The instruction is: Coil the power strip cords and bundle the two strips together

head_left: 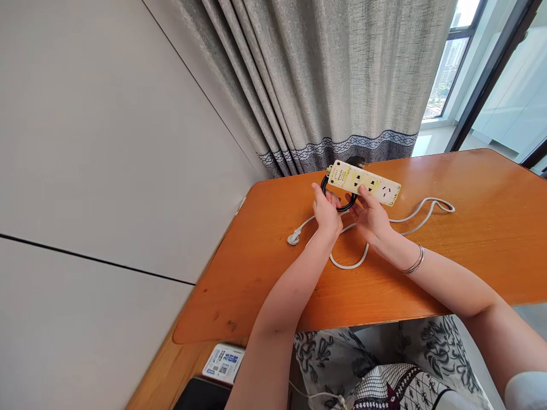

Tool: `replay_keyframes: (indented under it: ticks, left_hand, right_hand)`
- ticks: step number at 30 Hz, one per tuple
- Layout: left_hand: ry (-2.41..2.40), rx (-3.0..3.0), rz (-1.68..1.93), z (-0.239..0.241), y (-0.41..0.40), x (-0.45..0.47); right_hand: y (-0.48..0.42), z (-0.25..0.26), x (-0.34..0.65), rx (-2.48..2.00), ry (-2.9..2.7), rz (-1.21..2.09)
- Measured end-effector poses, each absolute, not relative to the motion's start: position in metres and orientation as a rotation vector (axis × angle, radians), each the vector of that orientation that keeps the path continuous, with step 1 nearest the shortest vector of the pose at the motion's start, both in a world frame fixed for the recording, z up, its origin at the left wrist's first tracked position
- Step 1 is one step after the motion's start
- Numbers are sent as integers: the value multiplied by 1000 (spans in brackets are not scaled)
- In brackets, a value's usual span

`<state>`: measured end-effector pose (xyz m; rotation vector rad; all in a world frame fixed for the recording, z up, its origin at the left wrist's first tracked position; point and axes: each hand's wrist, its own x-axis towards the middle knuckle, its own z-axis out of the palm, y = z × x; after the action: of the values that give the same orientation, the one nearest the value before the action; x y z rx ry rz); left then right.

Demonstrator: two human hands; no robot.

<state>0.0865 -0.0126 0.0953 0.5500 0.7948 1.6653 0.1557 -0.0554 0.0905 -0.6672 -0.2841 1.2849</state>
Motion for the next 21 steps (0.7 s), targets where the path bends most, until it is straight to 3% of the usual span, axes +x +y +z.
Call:
replay_keyframes:
  ticks: [21]
  left_hand:
    - [675, 567, 1698, 101, -17, 91]
  right_hand:
    - [-53, 90, 156, -723, -277, 1392]
